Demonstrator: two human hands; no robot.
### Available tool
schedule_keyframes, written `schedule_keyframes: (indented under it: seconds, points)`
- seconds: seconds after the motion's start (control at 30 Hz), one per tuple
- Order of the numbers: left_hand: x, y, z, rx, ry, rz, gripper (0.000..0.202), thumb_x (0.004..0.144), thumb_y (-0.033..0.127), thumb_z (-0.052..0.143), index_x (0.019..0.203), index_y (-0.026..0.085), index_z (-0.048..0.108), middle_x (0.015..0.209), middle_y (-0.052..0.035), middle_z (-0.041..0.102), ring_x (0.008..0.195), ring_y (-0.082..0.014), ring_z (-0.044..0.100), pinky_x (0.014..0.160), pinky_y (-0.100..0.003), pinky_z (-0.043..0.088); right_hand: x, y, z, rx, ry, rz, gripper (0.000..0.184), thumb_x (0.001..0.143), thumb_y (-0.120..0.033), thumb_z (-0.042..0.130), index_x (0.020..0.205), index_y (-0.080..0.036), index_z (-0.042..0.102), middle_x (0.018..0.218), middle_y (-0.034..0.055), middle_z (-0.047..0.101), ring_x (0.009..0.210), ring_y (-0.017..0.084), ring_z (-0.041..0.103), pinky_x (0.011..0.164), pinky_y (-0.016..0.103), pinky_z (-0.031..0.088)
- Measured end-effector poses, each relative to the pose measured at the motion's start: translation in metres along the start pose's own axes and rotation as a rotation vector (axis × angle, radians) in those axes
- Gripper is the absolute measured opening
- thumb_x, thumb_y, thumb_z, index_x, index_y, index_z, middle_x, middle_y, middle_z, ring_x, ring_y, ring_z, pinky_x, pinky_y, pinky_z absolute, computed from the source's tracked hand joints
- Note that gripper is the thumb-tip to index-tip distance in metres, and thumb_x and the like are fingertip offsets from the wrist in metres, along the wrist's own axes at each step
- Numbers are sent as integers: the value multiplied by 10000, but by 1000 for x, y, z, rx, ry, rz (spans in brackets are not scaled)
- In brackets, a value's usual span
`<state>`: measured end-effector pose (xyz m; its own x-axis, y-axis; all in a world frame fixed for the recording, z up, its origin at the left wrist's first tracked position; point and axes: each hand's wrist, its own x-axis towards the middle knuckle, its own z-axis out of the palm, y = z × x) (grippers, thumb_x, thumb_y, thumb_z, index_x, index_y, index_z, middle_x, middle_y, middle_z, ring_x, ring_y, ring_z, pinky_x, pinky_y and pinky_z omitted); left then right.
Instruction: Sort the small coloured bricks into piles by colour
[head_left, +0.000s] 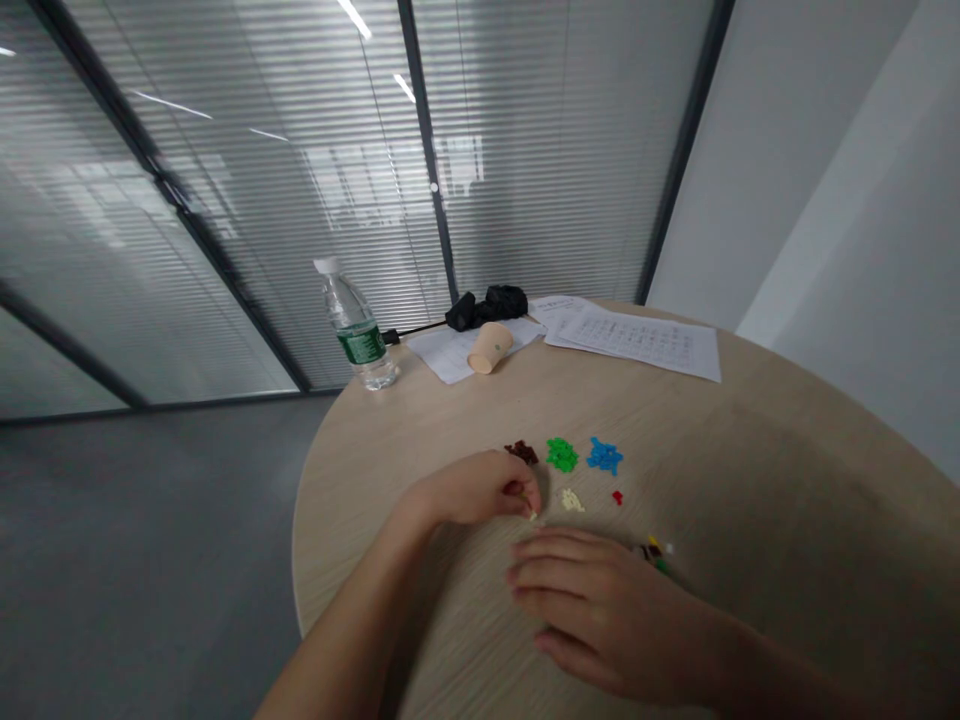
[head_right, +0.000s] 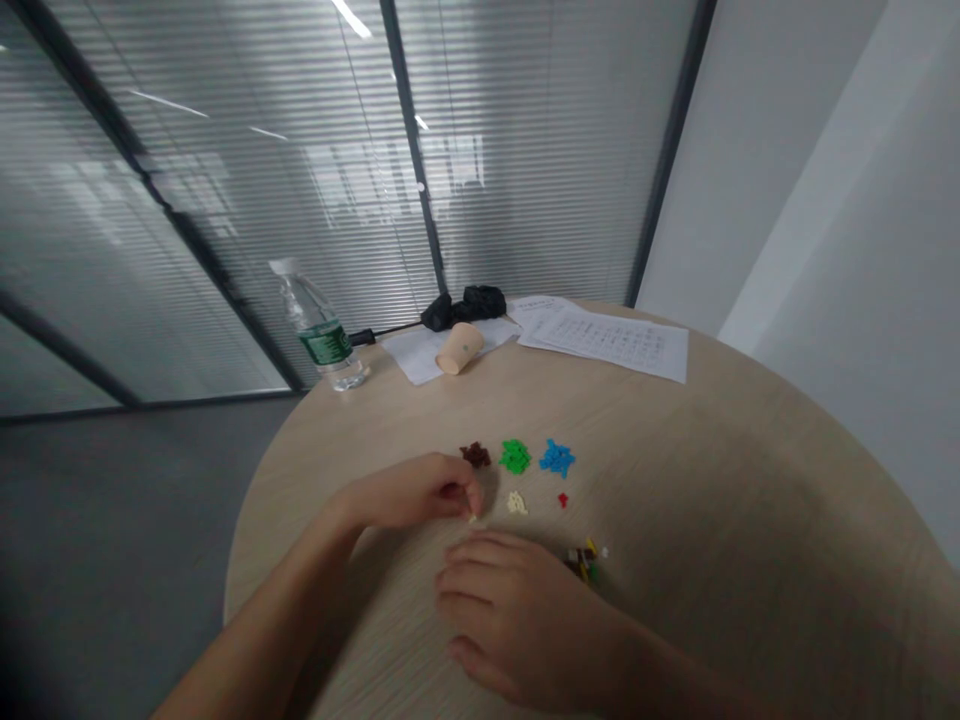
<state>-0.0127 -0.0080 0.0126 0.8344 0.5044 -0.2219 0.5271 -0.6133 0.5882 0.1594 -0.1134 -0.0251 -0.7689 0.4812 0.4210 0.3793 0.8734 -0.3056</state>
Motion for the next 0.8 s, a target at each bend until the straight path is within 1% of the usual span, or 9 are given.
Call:
schedule_keyframes:
  seconds: [0.1, 0.13, 0.2, 0.3, 0.37, 0.47, 0.57, 0.7, 0.8]
  points:
    - [4, 2, 2, 2, 43, 60, 130, 777, 61, 577, 824, 148, 661, 731, 18, 573, 669, -98, 509, 619, -188, 369, -3, 15, -14, 23, 139, 62, 168, 872, -168, 478, 851, -180, 645, 852, 42, 691, 847, 167, 607, 841, 315, 471]
    - [5, 3, 3, 4, 76, 93, 142, 782, 52, 566, 826, 150, 659, 760, 11, 576, 695, -103, 518, 644, -194, 381, -4, 21, -18, 11, 194, 115, 172, 865, -160, 474, 799, -178, 632, 788, 42, 679, 775, 162, 603, 773, 307, 485]
    - [8, 5, 5, 15, 159, 162, 151, 795, 52, 553, 839, 156, 653, 824, -6, 578, 766, -119, 533, 711, -218, 403, -8, 36, -23, -34, 320, 293, 156, 845, -158, 468, 774, -180, 604, 737, 46, 657, 737, 170, 603, 710, 309, 489]
    - [13, 7, 10, 24, 286, 213, 123, 825, 94, 545, 852, 167, 641, 876, -26, 577, 855, -149, 539, 791, -262, 417, -13, 52, -22, 136, 339, 563, 61, 793, -206, 521, 760, -196, 572, 710, 25, 651, 630, 140, 611, 590, 247, 494]
    - [17, 10, 16, 18, 347, 215, 101, 839, 118, 541, 832, 167, 629, 871, -30, 586, 871, -157, 540, 810, -277, 420, -13, 57, -17, 338, 335, 653, 60, 782, -254, 542, 766, -197, 553, 712, 22, 655, 638, 141, 633, 596, 243, 512]
    - [22, 14, 23, 1, 403, 187, 69, 841, 148, 559, 804, 168, 614, 842, -23, 609, 850, -155, 550, 804, -280, 426, -12, 60, -11, 523, 384, 693, 105, 769, -297, 560, 773, -197, 528, 739, 31, 658, 692, 158, 654, 646, 266, 531]
    - [24, 17, 26, -18, 456, 135, 28, 829, 168, 585, 824, 176, 611, 828, -9, 622, 812, -144, 558, 781, -273, 436, -12, 61, -10, 527, 407, 720, 100, 770, -289, 567, 767, -199, 523, 736, 31, 663, 700, 162, 659, 653, 269, 529]
    - [21, 17, 23, 44, 482, 83, 96, 794, 101, 590, 846, 179, 607, 830, -5, 627, 810, -146, 560, 761, -267, 439, -14, 64, -13, 316, 344, 719, 33, 781, -214, 553, 770, -193, 576, 711, 24, 670, 654, 151, 648, 617, 248, 510]
    - [20, 13, 21, 169, 458, 51, 118, 766, 100, 613, 849, 184, 612, 847, -12, 626, 842, -166, 553, 761, -279, 436, -16, 67, -13, 104, 284, 652, 84, 785, -157, 550, 756, -190, 621, 699, 18, 665, 621, 142, 623, 582, 234, 477]
